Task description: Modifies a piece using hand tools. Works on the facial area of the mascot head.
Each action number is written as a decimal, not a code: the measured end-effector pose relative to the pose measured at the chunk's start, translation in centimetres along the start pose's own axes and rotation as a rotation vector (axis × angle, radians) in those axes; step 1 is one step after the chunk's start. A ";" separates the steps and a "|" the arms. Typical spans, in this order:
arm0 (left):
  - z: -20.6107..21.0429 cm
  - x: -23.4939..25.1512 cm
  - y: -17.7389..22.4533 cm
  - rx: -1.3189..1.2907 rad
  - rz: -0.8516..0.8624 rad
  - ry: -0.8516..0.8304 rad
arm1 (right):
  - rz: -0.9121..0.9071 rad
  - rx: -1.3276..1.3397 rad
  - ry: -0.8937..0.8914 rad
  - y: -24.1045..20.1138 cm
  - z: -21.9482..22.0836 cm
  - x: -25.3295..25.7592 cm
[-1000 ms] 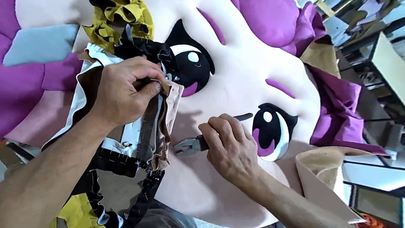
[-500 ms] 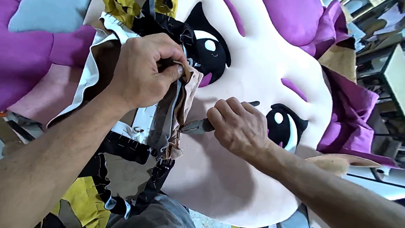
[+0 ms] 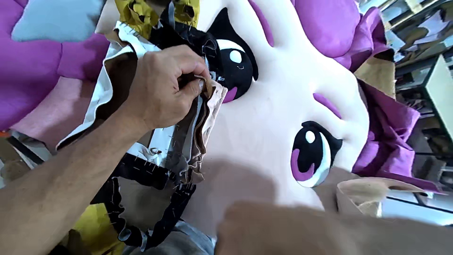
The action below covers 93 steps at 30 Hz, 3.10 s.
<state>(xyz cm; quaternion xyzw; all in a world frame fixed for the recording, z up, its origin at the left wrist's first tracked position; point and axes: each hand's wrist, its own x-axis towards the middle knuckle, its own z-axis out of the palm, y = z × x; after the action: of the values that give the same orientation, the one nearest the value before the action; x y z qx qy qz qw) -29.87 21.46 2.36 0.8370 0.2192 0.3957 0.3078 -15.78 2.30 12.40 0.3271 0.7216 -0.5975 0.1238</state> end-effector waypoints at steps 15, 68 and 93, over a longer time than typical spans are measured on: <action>-0.6 0.0 -0.3 -0.016 0.011 -0.049 | 0.070 -1.140 1.275 11.4 0.3 1.1; -2.1 -11.9 3.4 -0.062 0.297 -0.205 | 0.344 -0.945 1.397 8.7 7.6 1.4; -2.1 -11.9 2.9 -0.134 0.251 -0.143 | 0.165 0.760 0.333 6.6 2.3 0.2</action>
<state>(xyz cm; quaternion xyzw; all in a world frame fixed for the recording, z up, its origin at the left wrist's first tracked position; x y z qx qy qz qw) -38.19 12.89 -0.88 0.8615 0.0635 0.3842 0.3259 -12.30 0.68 6.52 0.4980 0.4316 -0.7482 -0.0766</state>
